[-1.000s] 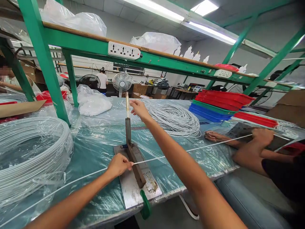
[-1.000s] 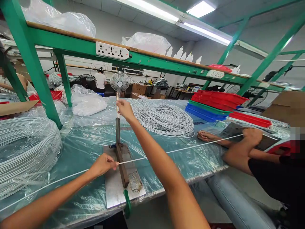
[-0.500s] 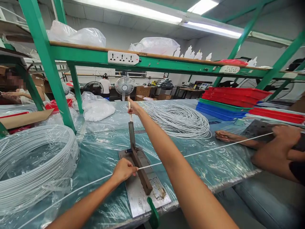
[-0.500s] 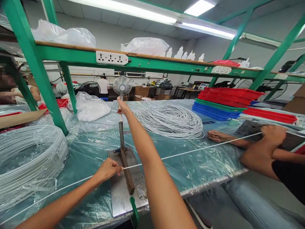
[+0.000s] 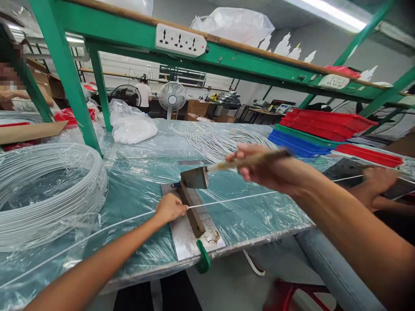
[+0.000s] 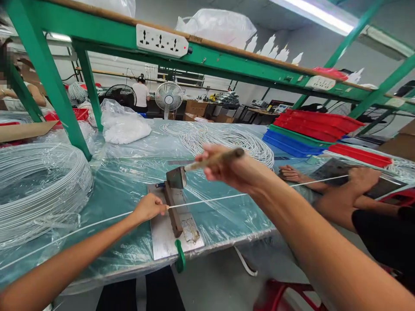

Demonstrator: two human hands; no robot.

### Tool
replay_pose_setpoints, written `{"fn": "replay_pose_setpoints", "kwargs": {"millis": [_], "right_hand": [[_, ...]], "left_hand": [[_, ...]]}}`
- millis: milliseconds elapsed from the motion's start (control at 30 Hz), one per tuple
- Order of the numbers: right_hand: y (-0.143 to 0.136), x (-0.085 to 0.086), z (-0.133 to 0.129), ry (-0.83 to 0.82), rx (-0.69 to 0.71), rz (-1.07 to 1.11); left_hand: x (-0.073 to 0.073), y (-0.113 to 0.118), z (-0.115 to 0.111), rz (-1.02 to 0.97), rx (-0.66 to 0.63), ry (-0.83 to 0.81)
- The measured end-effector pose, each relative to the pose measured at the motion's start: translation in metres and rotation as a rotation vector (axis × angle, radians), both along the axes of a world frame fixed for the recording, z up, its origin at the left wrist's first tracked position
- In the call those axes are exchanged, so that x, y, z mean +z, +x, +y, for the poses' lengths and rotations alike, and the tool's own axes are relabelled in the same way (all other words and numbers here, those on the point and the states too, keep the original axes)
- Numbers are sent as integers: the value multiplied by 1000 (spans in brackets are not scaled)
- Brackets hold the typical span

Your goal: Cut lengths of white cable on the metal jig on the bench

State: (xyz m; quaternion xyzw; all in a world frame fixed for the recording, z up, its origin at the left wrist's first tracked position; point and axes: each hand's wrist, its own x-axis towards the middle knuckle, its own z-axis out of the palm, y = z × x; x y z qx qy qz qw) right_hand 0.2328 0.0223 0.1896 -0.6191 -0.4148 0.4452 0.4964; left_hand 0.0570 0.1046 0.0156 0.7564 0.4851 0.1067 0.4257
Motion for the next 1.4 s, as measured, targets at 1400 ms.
{"fn": "replay_pose_setpoints", "kwargs": {"millis": [1400], "right_hand": [[-31,-66,-100,-149,79,424]], "left_hand": [[66,-58,-34,-385,-169,-82]]}}
